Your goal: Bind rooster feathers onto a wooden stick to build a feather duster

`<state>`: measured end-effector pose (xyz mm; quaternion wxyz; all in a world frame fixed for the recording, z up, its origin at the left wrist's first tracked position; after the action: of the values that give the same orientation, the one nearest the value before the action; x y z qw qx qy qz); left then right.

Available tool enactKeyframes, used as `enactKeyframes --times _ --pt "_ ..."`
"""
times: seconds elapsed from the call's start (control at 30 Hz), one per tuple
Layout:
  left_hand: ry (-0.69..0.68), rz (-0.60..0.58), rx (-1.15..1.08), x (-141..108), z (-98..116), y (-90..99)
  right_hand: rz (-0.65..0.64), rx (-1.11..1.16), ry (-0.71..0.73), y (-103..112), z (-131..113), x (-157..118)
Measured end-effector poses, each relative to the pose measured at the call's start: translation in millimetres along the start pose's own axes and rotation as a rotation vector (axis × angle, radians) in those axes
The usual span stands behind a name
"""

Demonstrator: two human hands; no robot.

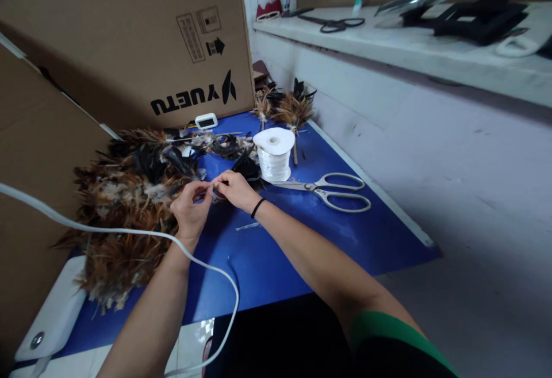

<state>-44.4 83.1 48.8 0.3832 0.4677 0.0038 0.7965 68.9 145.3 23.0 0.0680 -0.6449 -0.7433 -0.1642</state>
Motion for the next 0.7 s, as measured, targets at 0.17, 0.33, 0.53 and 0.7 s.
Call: enactKeyframes --times 0.17,0.33,0.53,0.7 --pt "0.089 0.02 -0.028 0 -7 0.1 0.037 0.032 -0.091 -1 4 -3" --pt "0.083 0.008 -0.041 0 -5 -0.5 0.037 0.179 -0.235 -3 10 -5" --pt "0.036 0.017 -0.04 -1 -1 0.3 0.038 0.236 -0.313 -3 12 -6" --pt "0.003 0.009 -0.032 0 2 0.0 0.06 0.177 -0.257 0 12 -5"
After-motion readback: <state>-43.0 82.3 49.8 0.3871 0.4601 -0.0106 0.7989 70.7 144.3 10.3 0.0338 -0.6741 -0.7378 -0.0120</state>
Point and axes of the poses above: each hand's wrist, its own x-axis towards the middle knuckle, its own y-axis out of the back of the hand, z = x × y, the point moved 8 cm from there along x, towards the middle knuckle, and after that the axes turned 12 degrees about z, right-handed, at the moved point
